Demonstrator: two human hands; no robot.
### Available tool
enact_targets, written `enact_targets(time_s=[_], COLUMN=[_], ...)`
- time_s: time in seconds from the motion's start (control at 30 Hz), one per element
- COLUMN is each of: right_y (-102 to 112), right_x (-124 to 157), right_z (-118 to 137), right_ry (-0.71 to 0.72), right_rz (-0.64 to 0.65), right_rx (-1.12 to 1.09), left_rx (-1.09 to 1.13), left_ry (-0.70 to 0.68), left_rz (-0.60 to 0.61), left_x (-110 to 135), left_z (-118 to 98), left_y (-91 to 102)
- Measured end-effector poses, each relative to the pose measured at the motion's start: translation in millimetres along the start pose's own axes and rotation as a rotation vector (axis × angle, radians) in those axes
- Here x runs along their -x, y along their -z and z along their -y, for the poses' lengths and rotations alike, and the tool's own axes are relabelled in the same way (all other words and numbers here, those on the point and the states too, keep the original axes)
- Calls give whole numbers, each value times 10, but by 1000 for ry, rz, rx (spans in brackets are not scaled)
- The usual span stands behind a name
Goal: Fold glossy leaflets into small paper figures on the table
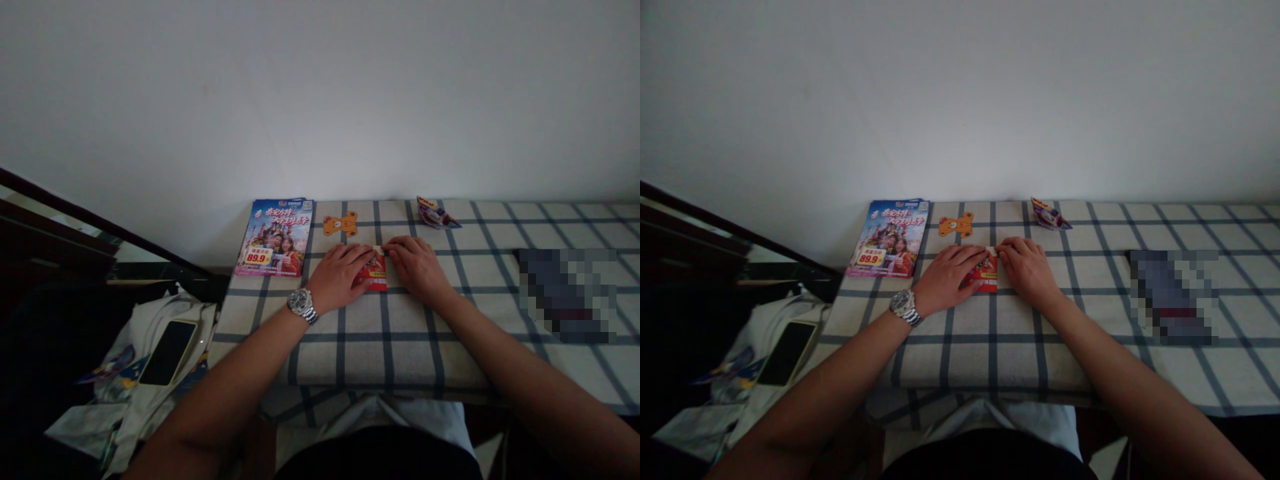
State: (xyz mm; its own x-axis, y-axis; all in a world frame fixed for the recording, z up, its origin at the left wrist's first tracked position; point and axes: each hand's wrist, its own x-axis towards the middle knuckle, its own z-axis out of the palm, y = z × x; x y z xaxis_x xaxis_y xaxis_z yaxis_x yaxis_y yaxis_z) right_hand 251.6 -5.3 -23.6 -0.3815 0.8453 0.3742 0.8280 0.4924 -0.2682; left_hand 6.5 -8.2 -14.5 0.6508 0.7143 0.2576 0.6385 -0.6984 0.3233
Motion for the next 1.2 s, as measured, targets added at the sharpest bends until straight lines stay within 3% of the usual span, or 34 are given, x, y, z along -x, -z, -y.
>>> enact_targets(time_s=[0.43, 0.93, 1.2], right_y=[46, 40, 18], right_x=[46, 71, 43], right_z=[95, 89, 124], right_ry=[43, 59, 152], right_rz=[62, 68, 106], right_rx=[115, 32, -17], left_rx=[-2, 1, 8], left_ry=[-4, 14, 20], left_rz=[-9, -14, -12], left_x=[16, 18, 7], left_z=[3, 18, 14], left_y=[18, 36, 29])
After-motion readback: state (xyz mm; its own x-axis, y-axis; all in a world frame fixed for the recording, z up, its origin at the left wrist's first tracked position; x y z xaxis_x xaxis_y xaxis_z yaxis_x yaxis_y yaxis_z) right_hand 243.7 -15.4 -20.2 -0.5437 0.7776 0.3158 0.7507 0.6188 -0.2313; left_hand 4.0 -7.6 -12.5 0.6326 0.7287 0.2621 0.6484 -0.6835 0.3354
